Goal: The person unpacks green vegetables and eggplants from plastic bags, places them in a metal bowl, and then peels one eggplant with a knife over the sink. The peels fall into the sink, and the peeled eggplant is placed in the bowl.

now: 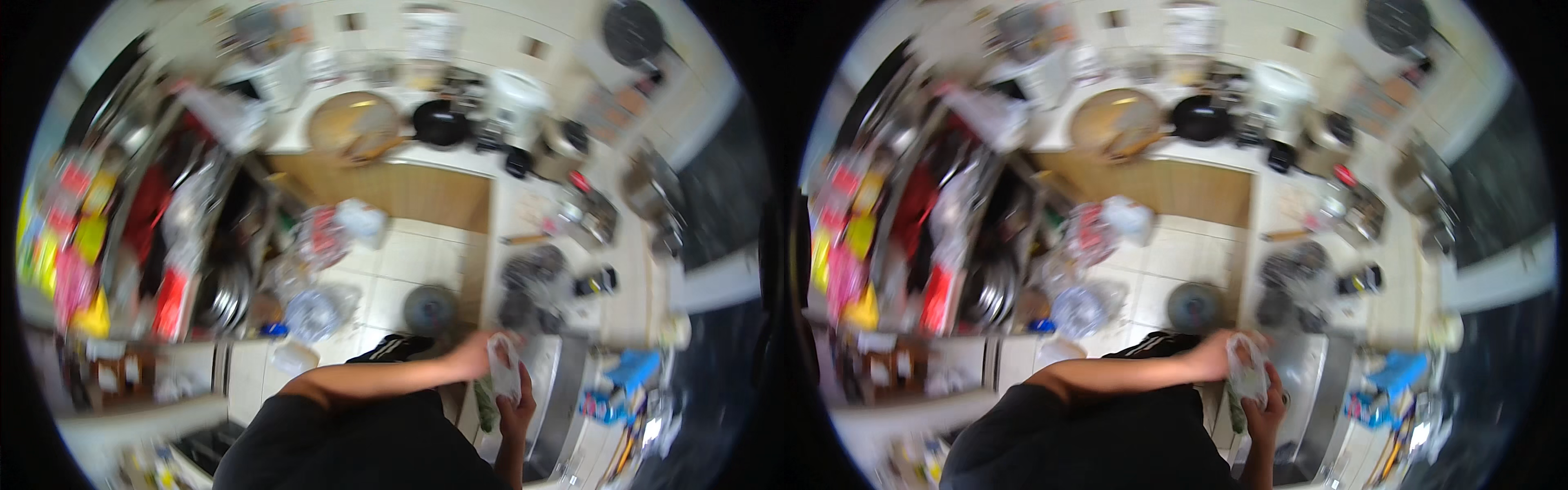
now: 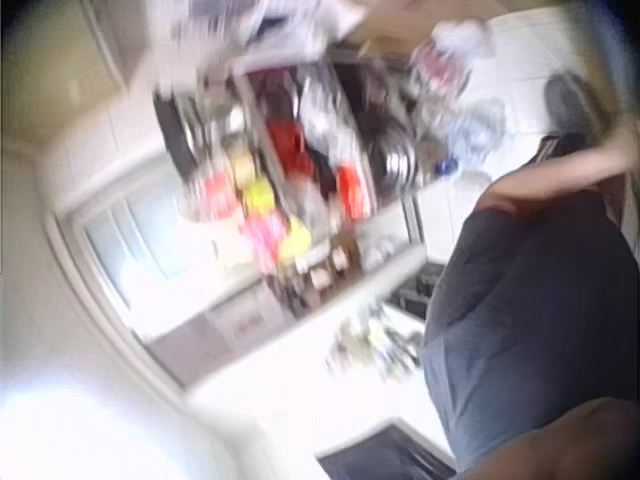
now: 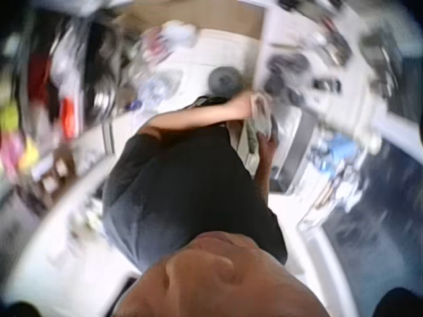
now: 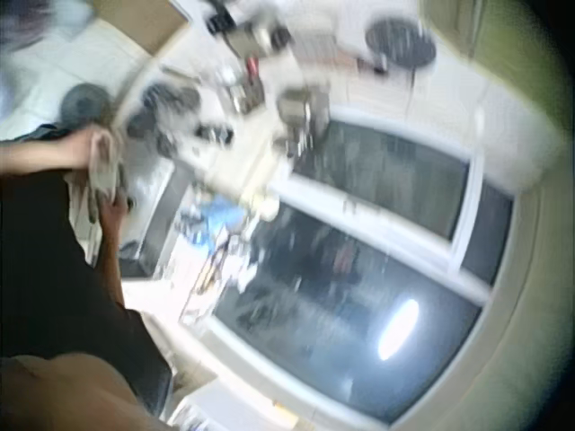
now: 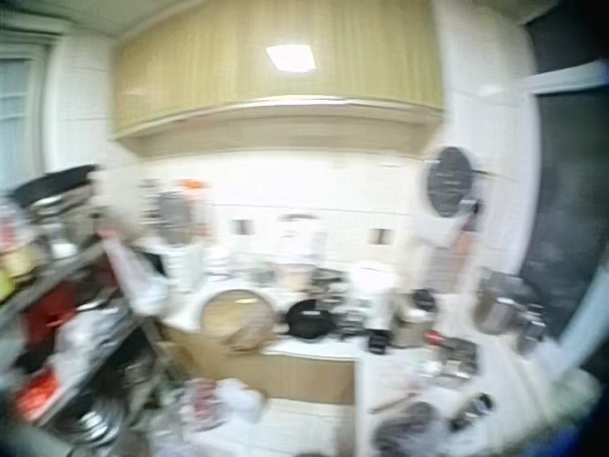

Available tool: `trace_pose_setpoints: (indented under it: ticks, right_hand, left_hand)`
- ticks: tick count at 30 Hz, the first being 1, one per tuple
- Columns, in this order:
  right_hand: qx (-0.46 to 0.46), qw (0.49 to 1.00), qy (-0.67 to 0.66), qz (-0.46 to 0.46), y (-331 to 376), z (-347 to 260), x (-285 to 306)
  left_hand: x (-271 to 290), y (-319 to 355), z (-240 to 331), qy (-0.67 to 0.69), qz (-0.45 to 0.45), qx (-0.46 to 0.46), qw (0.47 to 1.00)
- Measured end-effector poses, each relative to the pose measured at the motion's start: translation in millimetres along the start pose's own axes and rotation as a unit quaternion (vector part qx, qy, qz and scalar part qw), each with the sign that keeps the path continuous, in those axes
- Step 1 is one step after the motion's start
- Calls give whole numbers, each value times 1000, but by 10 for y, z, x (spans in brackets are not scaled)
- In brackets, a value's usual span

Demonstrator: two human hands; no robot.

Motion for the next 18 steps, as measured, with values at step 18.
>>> trace_pose_setpoints:
  ticks: [18]
  right_hand:
    - [-147, 963, 110, -197, -310, 20, -1930]
  left_hand:
    - [5422, 5263, -2664, 41, 752, 373, 541]
Point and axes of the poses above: each hand's wrist, its own y-axis away from the middle knuckle, its own x-axis out of the back of the hand, z = x × y, the point moved 9 cm from there along -y, towards the middle knuckle, and after that the axes turned 2 degrees about z, right-handed, at the moved point
